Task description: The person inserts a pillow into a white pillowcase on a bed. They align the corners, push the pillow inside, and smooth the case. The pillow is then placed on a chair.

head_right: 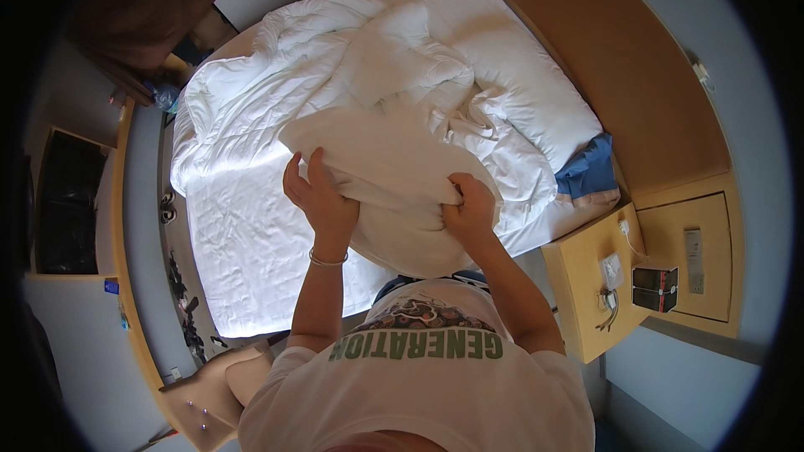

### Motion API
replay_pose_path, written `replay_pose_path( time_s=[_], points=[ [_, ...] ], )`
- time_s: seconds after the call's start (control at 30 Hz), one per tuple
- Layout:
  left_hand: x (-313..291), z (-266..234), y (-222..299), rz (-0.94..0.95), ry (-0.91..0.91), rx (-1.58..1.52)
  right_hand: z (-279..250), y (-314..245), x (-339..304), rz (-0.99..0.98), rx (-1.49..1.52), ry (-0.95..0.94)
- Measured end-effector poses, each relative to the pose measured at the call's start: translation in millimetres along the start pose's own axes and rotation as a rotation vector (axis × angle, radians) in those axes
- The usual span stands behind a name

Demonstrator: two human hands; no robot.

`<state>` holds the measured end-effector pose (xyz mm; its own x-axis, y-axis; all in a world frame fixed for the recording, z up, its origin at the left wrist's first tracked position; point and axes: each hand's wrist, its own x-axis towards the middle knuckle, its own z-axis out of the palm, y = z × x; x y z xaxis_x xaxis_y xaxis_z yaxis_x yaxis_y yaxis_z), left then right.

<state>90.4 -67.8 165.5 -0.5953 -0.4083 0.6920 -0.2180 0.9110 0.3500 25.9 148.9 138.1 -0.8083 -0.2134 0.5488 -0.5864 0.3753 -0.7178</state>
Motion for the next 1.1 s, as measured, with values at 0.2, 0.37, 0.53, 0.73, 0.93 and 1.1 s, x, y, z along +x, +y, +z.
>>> replay_pose_path(
  time_s=[0.2, 0.37, 0.53, 0.73, 0.93, 1.1],
  points=[
    [-23, -42, 29, 0.409, -0.346, -0.433, 10, -12, 11, 0.057, 0.053, 0.003],
    [-43, -33, 33, 0.413, -0.288, -0.193, 19, -23, 8, -0.239, -0.031, -0.099],
    [-31, 12, -13, 0.254, -0.118, -0.159, 36, -52, -15, -0.519, -0.078, -0.272],
    [-30, 27, -19, -0.011, 0.004, -0.628, 34, -30, 3, -0.517, -0.203, -0.187],
    [-21, 37, -22, 0.194, -0.040, -0.465, 33, 18, -10, -0.337, -0.312, 0.117],
    [-38, 43, -23, 0.339, -0.178, -0.324, 22, 32, -37, -0.350, -0.412, -0.166]
  ],
)
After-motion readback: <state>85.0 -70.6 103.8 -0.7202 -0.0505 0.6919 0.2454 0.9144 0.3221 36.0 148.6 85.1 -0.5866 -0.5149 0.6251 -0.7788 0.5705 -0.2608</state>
